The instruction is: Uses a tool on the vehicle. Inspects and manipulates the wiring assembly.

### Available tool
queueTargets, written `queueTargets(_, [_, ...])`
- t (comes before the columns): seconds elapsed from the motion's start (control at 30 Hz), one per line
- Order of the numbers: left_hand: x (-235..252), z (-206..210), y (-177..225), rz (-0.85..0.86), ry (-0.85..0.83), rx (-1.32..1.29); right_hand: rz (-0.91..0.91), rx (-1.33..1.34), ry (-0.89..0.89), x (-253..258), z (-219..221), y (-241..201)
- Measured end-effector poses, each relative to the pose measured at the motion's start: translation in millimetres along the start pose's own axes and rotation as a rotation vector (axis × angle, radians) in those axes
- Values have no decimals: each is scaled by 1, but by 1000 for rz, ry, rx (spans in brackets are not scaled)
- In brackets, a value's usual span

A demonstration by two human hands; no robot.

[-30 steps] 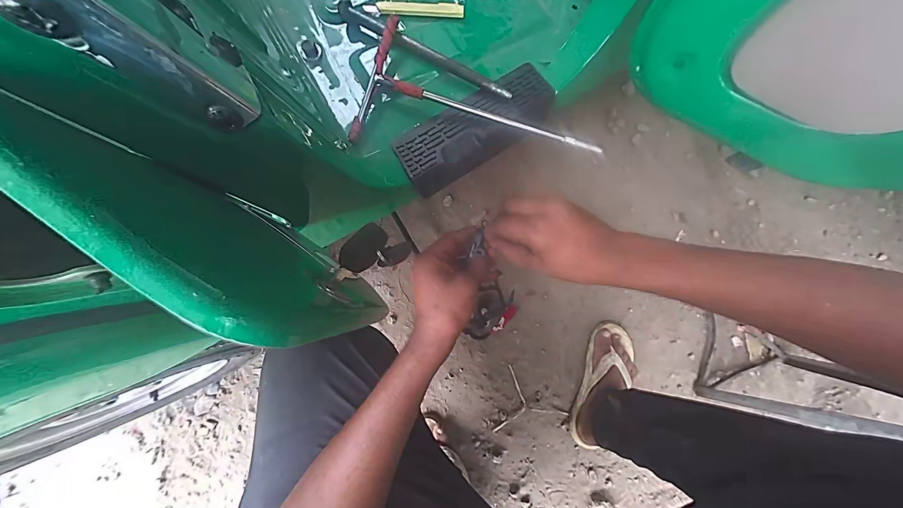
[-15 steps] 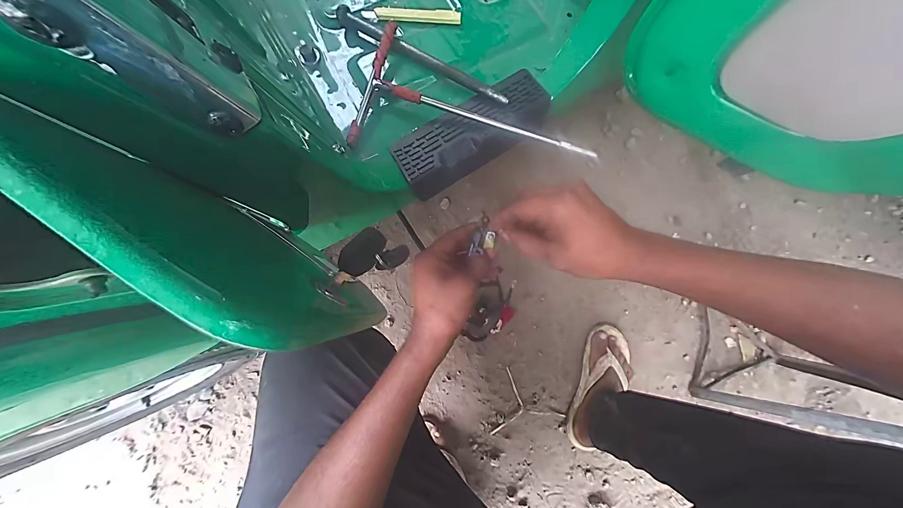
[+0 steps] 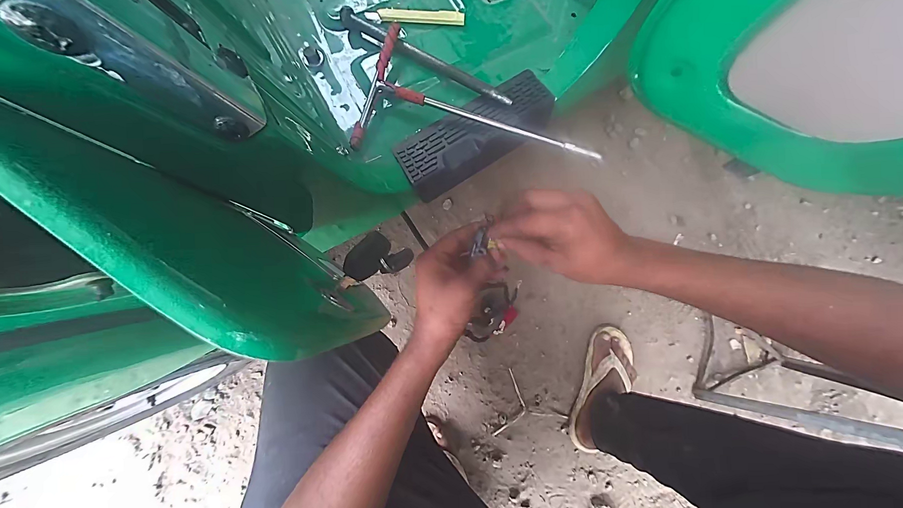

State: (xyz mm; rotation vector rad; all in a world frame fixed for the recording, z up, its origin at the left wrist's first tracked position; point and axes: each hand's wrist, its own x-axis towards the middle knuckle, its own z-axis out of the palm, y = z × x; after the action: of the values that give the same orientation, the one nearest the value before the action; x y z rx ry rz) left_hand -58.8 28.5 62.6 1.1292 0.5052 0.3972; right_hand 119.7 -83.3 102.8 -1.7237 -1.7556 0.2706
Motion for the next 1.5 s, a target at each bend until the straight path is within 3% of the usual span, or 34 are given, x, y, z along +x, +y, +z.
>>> queueTargets(0.27, [-2,3,0,3,-7,8,-295,-351,30,-9,4,0])
queueTargets(0.6, [-2,2,-2,12,10,16,-319,-496,-58,-3,-1,-10])
queueTargets(1.33, [-9,-2,1,60,41,32,-346,-377,-123,8,-4,-13])
queueTargets(1.5, [-10,-1,2,49,59,16,-300,-312,-46,12,-5,-14])
